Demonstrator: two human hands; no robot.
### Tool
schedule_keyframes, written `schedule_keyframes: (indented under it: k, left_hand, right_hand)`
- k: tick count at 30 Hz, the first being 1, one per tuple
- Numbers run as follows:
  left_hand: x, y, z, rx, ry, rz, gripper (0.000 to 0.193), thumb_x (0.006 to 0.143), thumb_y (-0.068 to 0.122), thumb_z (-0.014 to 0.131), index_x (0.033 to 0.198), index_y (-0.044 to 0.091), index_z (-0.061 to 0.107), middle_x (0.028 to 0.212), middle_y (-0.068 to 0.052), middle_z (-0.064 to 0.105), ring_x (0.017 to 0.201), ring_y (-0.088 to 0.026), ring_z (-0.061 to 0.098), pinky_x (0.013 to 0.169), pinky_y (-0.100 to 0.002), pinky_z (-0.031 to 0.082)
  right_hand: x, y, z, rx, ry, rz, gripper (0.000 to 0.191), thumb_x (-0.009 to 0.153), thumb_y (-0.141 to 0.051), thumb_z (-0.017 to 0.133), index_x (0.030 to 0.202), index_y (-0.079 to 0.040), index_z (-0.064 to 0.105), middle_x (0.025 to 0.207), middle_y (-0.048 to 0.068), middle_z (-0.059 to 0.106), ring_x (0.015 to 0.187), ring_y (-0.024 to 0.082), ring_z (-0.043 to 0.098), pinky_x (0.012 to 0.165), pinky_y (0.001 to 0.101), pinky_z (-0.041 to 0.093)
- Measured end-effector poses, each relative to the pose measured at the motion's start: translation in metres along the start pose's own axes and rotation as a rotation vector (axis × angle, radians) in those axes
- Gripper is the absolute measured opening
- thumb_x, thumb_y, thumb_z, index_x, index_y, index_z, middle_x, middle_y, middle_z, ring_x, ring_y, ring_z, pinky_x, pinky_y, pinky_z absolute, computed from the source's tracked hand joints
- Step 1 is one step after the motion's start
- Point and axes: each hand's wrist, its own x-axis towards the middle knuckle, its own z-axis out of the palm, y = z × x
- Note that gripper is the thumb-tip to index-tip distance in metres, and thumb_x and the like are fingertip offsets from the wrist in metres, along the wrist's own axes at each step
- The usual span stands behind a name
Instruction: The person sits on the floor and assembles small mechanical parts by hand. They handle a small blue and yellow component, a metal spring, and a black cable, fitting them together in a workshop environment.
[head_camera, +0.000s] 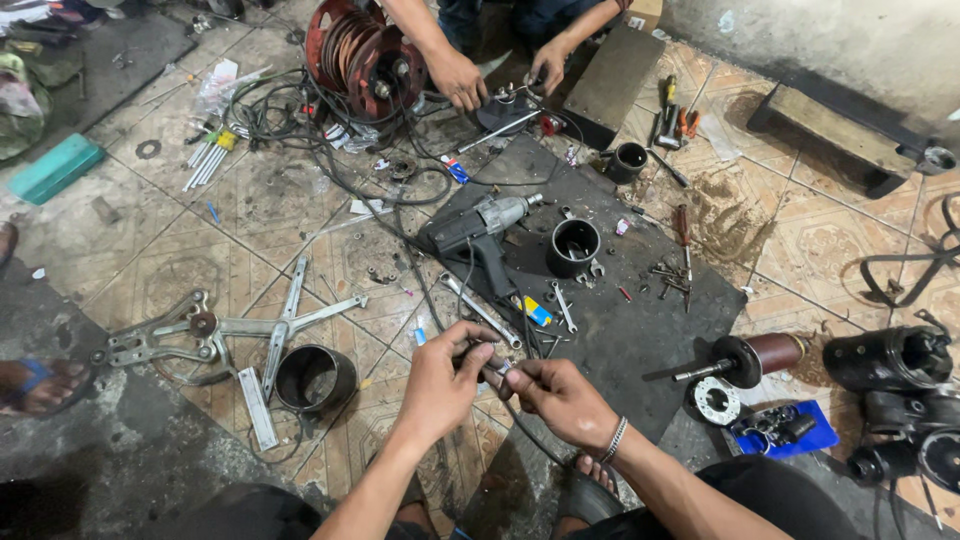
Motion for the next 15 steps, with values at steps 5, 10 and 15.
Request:
schedule_keyframes:
  k: [5,10,15]
  left_hand:
    - [0.009,-0.016,0.005,-0.337,-0.011,0.038,0.014,0.097,0.002,0.061,0.109,-0.001,0.067,0.084,-0.009,0.076,0.074,-0.013,0.073,0.068,-0.029,0.060]
    - [0.006,-0.016,0.005,-0.287,0.012,0.061,0.013,0.097,0.003,0.062,0.108,-0.001,0.068,0.083,-0.008,0.076,0.074,-0.012,0.072,0.067,-0.028,0.059]
    - [0.002,-0.008,0.001,0.005,0.074,0.157,0.014,0.097,0.011,0.067,0.107,0.002,0.071,0.083,-0.005,0.074,0.076,-0.010,0.066,0.066,-0.029,0.054]
  right_hand:
    - [-0.002,-0.010,0.007,0.016,0.135,0.020,0.035,0.102,-0.029,0.061,0.089,0.001,0.076,0.061,-0.006,0.050,0.057,0.004,0.040,0.050,0.0253,0.034]
    - [-0.002,-0.014,0.004,0.123,0.103,0.050,0.033,0.102,-0.029,0.061,0.092,0.000,0.074,0.061,-0.007,0.048,0.054,0.004,0.038,0.048,0.0246,0.030]
    - [-0.003,-0.016,0.003,0.136,0.074,0.130,0.035,0.102,-0.032,0.059,0.095,-0.002,0.074,0.059,-0.007,0.044,0.052,0.004,0.037,0.046,0.0244,0.030]
